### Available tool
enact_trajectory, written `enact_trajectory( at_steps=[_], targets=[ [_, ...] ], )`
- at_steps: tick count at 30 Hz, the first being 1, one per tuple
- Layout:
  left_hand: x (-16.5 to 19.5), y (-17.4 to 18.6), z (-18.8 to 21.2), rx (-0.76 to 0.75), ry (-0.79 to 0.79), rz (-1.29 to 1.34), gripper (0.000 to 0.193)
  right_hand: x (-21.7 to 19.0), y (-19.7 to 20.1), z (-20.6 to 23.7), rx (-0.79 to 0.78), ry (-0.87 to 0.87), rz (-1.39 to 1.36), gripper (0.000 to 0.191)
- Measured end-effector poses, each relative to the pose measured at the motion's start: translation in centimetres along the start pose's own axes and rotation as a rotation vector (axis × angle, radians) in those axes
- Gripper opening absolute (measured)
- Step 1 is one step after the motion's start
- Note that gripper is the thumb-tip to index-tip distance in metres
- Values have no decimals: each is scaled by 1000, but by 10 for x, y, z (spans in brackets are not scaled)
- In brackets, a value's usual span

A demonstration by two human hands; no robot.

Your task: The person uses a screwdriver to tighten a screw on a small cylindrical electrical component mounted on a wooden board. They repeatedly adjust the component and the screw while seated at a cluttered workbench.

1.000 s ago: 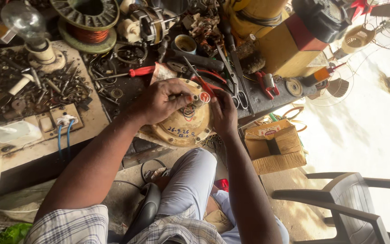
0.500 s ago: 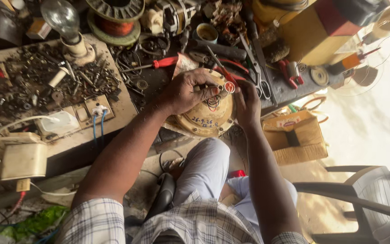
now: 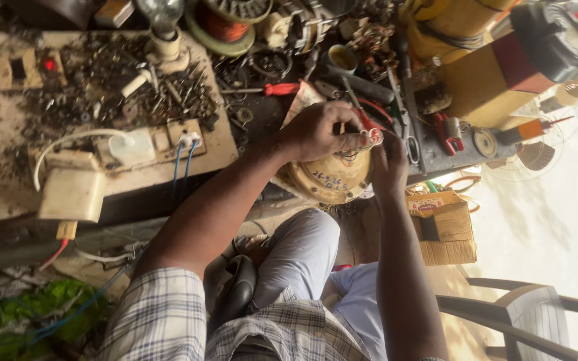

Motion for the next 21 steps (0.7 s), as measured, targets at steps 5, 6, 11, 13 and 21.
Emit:
enact_trajectory(
  at_steps=[5, 6, 11, 13, 21],
  targets=[
    [-12, -11, -3, -85, 102, 49, 52, 3, -7, -2, -55, 93, -159, 30],
    [-10, -11, -5, -75, 83, 42, 52, 12, -7, -2, -43, -3, -151, 30],
    [-10, -14, -9, -124, 177, 12, 51, 4, -8, -2, -88, 109, -90, 30],
    [-9, -10, -5, -112, 172, 28, 51, 5, -2, -1, -56, 104, 121, 29],
    [-3, -1, 2, -60, 69, 104, 42, 23, -3, -2, 4, 87, -23, 25]
  ],
)
Point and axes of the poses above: each hand's wrist, its own z-axis away from the middle knuckle, its own y-axis out of the back of the hand, x = y × z, the point moved 8 cm from there along -z, towards the middle knuckle
